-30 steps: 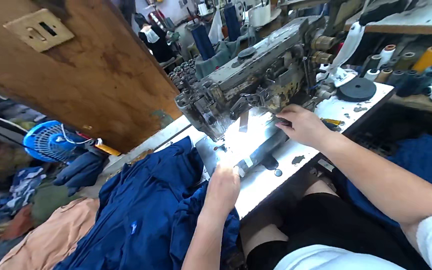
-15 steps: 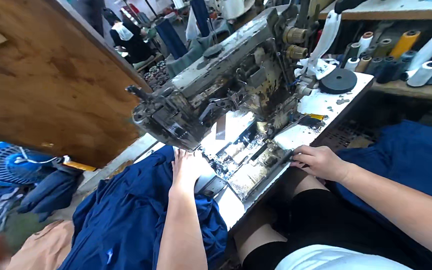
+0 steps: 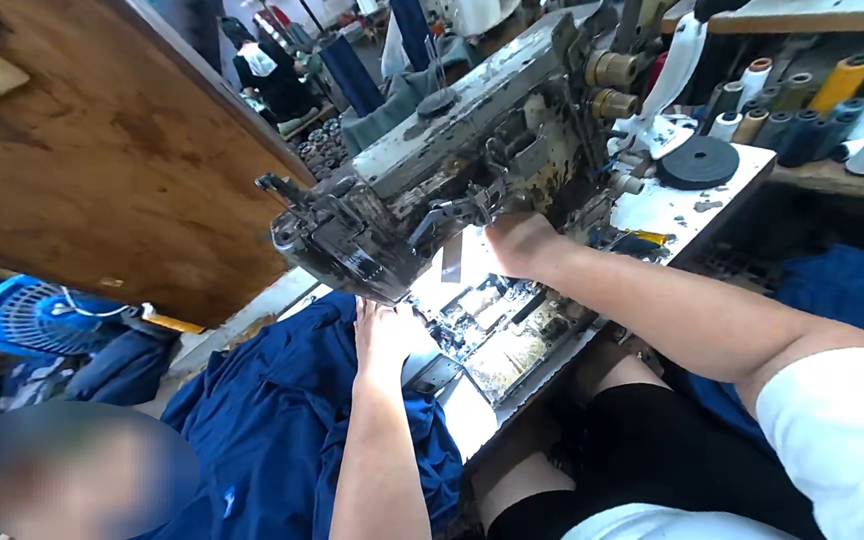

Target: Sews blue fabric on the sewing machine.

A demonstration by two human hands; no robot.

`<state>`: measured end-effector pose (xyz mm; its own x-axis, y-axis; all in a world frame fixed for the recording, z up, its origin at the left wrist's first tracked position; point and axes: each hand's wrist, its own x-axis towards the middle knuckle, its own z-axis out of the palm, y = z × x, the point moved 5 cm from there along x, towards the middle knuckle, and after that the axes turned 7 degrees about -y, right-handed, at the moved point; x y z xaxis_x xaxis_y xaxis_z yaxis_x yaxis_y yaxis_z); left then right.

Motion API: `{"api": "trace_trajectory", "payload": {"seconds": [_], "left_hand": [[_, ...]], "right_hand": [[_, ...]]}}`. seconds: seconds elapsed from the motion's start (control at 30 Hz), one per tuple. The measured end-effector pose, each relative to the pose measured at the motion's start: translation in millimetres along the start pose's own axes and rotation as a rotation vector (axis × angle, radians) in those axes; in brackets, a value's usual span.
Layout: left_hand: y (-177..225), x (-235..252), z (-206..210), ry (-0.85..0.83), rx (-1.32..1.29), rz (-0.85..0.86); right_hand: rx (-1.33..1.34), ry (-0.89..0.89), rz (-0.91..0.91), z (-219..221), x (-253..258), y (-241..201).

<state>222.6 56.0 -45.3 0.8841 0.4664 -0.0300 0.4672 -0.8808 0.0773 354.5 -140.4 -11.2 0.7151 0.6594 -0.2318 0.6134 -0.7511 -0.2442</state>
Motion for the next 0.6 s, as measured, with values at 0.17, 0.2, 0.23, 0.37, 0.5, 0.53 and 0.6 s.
{"api": "trace_trajectory", "payload": {"seconds": [0.17, 0.2, 0.23, 0.37, 0.5, 0.53, 0.6], "left_hand": [[-5, 0, 1, 0.008, -0.011, 0.01], [-3, 1, 1, 0.017, -0.009, 0.018], [-3, 2, 1, 0.015, -0.006, 0.02], [-2, 1, 0, -0.019, 0.017, 0.004], [0, 2, -1, -0.022, 0.037, 0.023], [0, 2, -1, -0.022, 0.036, 0.029], [0, 3, 0, -0.01, 0.04, 0.048]], "right_hand": [[-0.05, 0.049, -0.029, 5, 4, 2], [-0.059, 0.044, -0.012, 3, 3, 2], [-0.065, 0.047, 0.007, 3, 3, 2], [-0.093, 0.091, -0.023, 3, -2, -1], [0.031, 0.726, -0.619, -3, -63, 47], [0.073, 0.944, -0.711, -13, -83, 69], [0.246, 1.196, -0.583, -46, -108, 126]]}}
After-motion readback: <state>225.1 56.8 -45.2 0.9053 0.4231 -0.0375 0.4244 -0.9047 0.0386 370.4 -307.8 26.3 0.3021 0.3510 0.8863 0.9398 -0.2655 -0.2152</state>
